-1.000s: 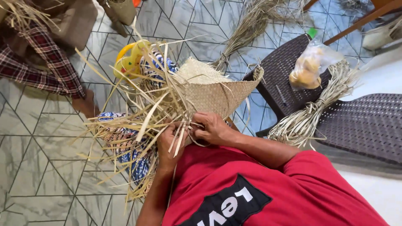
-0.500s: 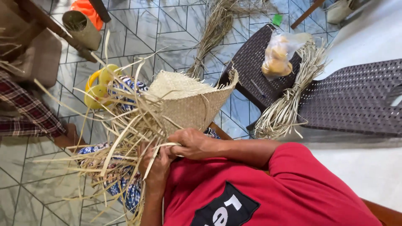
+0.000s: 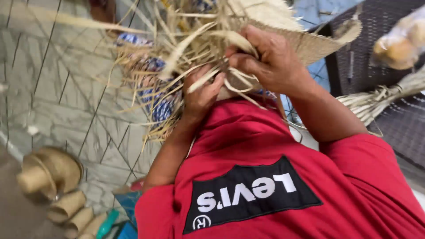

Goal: The person is weaving a traditional hat using dried palm leaves or straw.

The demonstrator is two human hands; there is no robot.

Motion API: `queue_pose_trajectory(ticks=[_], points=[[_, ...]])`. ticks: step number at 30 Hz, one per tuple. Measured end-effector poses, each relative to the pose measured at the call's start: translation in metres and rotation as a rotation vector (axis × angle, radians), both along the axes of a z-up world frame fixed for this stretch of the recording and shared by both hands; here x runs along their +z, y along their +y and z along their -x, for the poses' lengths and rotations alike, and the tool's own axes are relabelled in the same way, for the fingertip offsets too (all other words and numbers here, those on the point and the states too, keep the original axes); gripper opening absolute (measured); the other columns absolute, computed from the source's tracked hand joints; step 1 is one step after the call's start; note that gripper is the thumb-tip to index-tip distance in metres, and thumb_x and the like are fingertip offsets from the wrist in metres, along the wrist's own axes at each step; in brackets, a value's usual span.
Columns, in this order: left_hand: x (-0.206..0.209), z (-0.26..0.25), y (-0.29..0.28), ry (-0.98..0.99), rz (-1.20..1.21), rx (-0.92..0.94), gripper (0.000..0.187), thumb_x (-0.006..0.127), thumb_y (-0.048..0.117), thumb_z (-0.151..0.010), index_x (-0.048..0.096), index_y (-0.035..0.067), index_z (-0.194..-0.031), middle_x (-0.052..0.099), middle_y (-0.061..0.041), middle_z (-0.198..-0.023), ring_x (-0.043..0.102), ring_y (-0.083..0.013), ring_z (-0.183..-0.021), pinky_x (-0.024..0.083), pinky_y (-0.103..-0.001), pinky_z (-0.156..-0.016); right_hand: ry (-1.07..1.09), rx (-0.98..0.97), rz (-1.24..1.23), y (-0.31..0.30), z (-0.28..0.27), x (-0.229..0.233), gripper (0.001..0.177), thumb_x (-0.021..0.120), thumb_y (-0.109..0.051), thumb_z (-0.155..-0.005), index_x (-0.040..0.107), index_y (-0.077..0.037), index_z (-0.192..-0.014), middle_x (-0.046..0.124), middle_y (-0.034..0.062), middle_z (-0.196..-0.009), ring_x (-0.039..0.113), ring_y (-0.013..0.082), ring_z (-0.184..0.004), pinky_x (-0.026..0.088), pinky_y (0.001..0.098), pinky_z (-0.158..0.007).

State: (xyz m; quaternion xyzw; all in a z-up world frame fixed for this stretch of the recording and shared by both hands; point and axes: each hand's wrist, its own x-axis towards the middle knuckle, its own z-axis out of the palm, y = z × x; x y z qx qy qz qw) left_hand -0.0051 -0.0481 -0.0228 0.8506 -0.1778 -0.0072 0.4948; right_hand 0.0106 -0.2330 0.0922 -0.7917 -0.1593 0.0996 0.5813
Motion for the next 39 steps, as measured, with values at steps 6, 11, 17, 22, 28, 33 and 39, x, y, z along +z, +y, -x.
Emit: queue_pose_trajectory(ticks=[6,11,17,22,28,33,39], points=[[-0.006,-0.002,0.0,0.211,-0.006,0.11,0.021,0.063,0.024,-0.076,0.066,0.005,-0.084,0.068,-0.009,-0.078,0.061,-0.0261,-0.064,0.048,-0.034,-0.06,-0.218,0.011,0.438,0.012,0.0,-0.062,0.008,0.065,-0.001,-0.085,0.063,0.004,-0.091,0.053,0.0127,-0.081,0.052,0.027,-0.065,0.043,0.0365,-0.058],[-0.006,-0.002,-0.001,0.085,0.046,0.09,0.013,0.062,0.011,-0.073,0.063,0.006,-0.084,0.063,-0.007,-0.076,0.055,-0.0226,-0.064,0.045,-0.032,-0.06,-0.226,-0.047,0.686,0.019,-0.004,-0.082,0.016,0.065,-0.013,-0.088,0.057,-0.001,-0.093,0.052,0.0117,-0.088,0.056,0.0279,-0.061,0.05,0.0402,-0.057],[-0.03,0.001,-0.001,0.057,0.043,0.121,0.02,0.067,0.013,-0.07,0.064,-0.001,-0.085,0.062,-0.011,-0.069,0.052,-0.0217,-0.054,0.044,-0.032,-0.052,-0.152,-0.026,0.617,0.023,-0.014,-0.095,0.014,0.067,-0.009,-0.086,0.057,0.0,-0.083,0.052,0.0089,-0.08,0.051,0.0203,-0.063,0.05,0.0343,-0.056],[-0.015,0.002,0.003,0.199,0.019,0.083,0.022,0.064,0.016,-0.076,0.065,0.003,-0.093,0.058,-0.006,-0.066,0.049,-0.019,-0.055,0.04,-0.032,-0.052,-0.247,0.055,0.415,0.024,-0.019,-0.091,0.023,0.07,-0.01,-0.087,0.051,-0.003,-0.076,0.048,0.0048,-0.077,0.043,0.0154,-0.058,0.043,0.0287,-0.054],[-0.028,-0.001,0.001,0.305,0.042,0.101,0.033,0.063,0.022,-0.078,0.063,-0.001,-0.101,0.066,-0.016,-0.09,0.061,-0.0265,-0.075,0.05,-0.035,-0.068,-0.224,0.06,0.289,0.026,-0.024,-0.101,0.016,0.067,-0.013,-0.086,0.058,0.0,-0.091,0.059,0.0139,-0.092,0.051,0.0266,-0.088,0.045,0.0382,-0.078],[-0.038,-0.005,0.005,0.425,0.053,0.107,0.022,0.059,0.015,-0.08,0.067,-0.003,-0.09,0.068,-0.01,-0.065,0.058,-0.0161,-0.046,0.049,-0.028,-0.039,-0.376,-0.04,0.243,0.017,0.012,-0.094,0.015,0.053,-0.015,-0.092,0.052,-0.006,-0.081,0.052,0.0074,-0.078,0.043,0.0185,-0.072,0.04,0.0304,-0.063],[-0.096,-0.006,0.011,-0.398,-0.367,-0.012,0.005,0.069,0.026,-0.081,0.071,0.022,-0.078,0.062,-0.005,-0.063,0.065,-0.0249,-0.068,0.053,-0.033,-0.067,-0.598,-0.053,0.312,0.016,0.045,-0.099,0.017,0.063,-0.025,-0.091,0.061,-0.01,-0.086,0.061,0.0094,-0.082,0.058,0.0309,-0.072,0.042,0.0378,-0.061]])
